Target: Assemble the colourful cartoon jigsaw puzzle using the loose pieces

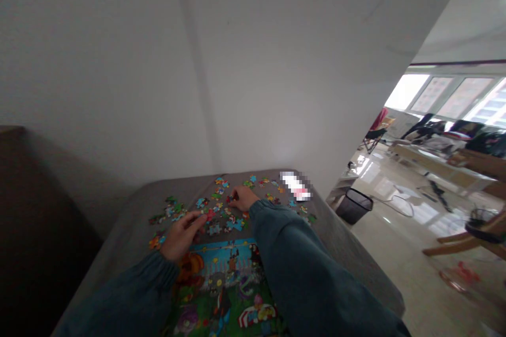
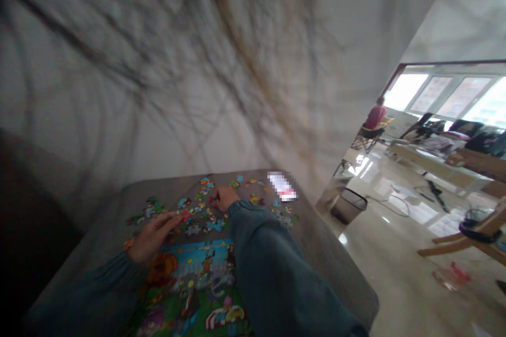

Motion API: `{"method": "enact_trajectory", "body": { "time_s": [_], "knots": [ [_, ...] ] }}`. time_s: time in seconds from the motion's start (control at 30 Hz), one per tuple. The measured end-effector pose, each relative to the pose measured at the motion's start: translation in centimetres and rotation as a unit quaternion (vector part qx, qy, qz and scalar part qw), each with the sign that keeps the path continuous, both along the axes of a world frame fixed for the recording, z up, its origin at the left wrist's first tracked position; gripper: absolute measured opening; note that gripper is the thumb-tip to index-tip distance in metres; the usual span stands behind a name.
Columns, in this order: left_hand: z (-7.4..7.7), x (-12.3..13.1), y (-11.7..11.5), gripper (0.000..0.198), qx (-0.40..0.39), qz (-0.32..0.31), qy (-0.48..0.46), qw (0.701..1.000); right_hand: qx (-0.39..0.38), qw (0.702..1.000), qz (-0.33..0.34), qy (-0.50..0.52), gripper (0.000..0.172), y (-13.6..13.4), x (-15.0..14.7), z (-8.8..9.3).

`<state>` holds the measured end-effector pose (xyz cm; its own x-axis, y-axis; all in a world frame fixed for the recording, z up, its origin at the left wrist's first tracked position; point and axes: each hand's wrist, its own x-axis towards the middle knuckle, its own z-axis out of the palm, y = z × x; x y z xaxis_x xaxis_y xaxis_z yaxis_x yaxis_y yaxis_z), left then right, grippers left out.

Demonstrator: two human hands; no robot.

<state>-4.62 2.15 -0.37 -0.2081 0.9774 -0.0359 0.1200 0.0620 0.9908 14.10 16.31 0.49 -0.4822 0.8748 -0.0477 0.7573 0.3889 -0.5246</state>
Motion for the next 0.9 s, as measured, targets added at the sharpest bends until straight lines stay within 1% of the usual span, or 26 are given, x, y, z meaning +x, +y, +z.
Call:
{"method": "enact_trajectory", "body": {
  "time_s": [0.1, 0.2, 0.27, 0.37, 0.47, 0.57, 0.67, 0.7, 0.8, 0.9],
  "knots": [
    [0.4, 0.3, -0.2, 0.062, -0.002, -0.003, 0.009, 1.0, -0.034, 0.998, -0.011, 0.056, 0.037, -0.2, 0.6, -0.2],
    [1.0, 0.5, -0.4, 0.063, -0.007, -0.012, 0.017, 1.0, -0.056, 0.985, -0.025, 0.159, 0.032, -1.6, 1.7, 0.0],
    [1.5, 0.7, -0.7, 0.063, -0.008, -0.024, 0.025, 0.999, -0.073, 0.967, -0.026, 0.244, 0.032, -3.3, 2.7, -0.1],
    [2.1, 1.5, -1.4, 0.061, -0.006, -0.05, 0.038, 0.998, -0.104, 0.926, -0.024, 0.363, 0.048, -6.7, 4.0, -0.8],
    [2.5, 2.8, -2.3, 0.063, 0.0, -0.071, 0.047, 0.996, -0.13, 0.89, -0.028, 0.437, 0.059, -9.6, 4.6, -1.6],
    [2.8, 3.8, -3.0, 0.062, 0.008, -0.083, 0.057, 0.995, -0.158, 0.861, -0.036, 0.483, 0.058, -11.0, 4.5, -1.7],
    [2.9, 4.1, -3.2, 0.059, 0.011, -0.089, 0.068, 0.994, -0.193, 0.83, -0.043, 0.521, 0.053, -11.4, 4.3, -1.3],
    [2.9, 4.1, -3.1, 0.059, 0.01, -0.091, 0.07, 0.993, -0.202, 0.825, -0.044, 0.526, 0.052, -11.6, 4.2, -1.2],
    [2.9, 4.0, -3.0, 0.059, -0.002, -0.104, 0.064, 0.993, -0.218, 0.83, -0.04, 0.512, 0.05, -12.1, 4.3, -0.8],
    [3.0, 4.1, -2.9, 0.063, -0.014, -0.116, 0.05, 0.992, -0.223, 0.839, -0.034, 0.495, 0.05, -12.7, 4.2, -0.5]
  ]
}}
